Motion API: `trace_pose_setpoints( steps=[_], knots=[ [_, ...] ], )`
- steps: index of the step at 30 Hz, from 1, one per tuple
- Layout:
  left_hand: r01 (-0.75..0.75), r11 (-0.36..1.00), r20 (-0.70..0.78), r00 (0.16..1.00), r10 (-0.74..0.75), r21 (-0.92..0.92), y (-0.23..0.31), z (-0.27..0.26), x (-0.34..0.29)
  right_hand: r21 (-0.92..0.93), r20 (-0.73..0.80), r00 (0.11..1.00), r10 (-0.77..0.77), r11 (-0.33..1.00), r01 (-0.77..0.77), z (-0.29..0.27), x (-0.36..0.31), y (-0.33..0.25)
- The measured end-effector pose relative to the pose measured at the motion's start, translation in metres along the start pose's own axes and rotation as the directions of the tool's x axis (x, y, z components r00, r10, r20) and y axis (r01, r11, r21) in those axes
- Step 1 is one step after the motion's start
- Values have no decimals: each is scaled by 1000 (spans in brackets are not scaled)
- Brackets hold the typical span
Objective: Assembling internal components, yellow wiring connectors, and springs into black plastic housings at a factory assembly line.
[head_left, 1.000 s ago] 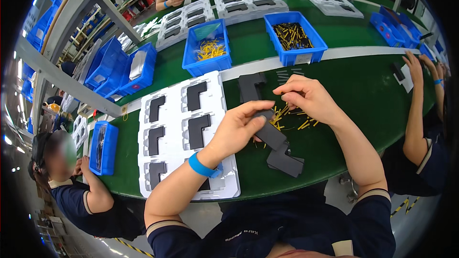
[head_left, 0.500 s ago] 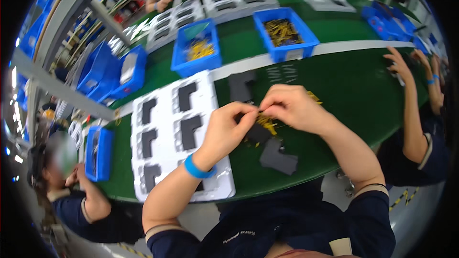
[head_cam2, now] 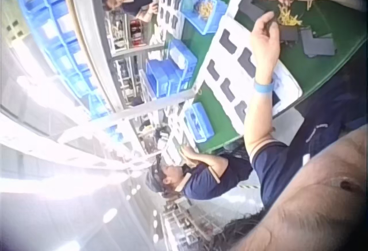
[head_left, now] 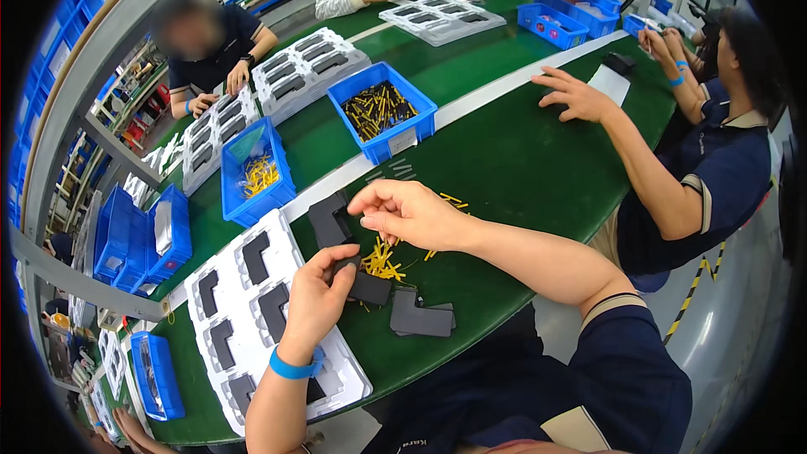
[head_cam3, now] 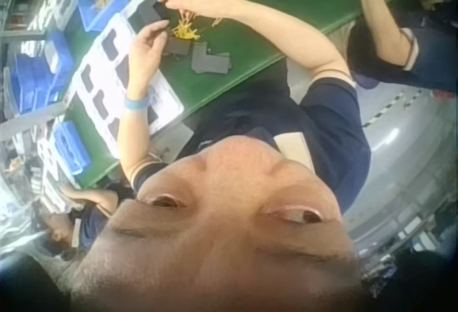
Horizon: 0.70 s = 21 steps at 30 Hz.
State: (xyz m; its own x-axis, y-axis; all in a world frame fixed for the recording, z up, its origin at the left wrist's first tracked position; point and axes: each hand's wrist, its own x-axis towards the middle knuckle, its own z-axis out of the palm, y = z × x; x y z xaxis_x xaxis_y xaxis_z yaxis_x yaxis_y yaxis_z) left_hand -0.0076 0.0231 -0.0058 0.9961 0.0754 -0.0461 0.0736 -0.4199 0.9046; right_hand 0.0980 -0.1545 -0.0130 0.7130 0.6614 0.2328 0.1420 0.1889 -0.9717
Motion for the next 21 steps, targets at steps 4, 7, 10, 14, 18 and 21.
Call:
trace_pose_setpoints(
  steps=[4,7,10,14,18,21],
  knots=[
    [-86,952,28,995,98,-294,4,6,2,-34,27,996,89,996,-88,-3,0,5],
    [-52,976,-32,998,46,-214,6,6,4,62,-43,985,169,984,-167,-1,-2,-1],
    [-84,972,-83,994,67,-221,7,8,2,25,-31,984,175,984,-174,1,-3,-4],
    [-125,978,-130,986,104,-168,5,7,0,3,-55,985,165,986,-165,13,-3,-1],
    [-131,977,-136,985,109,-168,4,7,-1,10,-85,980,181,983,-181,18,-4,-2],
    [-147,978,-150,981,124,-150,4,6,-1,33,-91,979,183,983,-181,20,-4,-4]
  ],
)
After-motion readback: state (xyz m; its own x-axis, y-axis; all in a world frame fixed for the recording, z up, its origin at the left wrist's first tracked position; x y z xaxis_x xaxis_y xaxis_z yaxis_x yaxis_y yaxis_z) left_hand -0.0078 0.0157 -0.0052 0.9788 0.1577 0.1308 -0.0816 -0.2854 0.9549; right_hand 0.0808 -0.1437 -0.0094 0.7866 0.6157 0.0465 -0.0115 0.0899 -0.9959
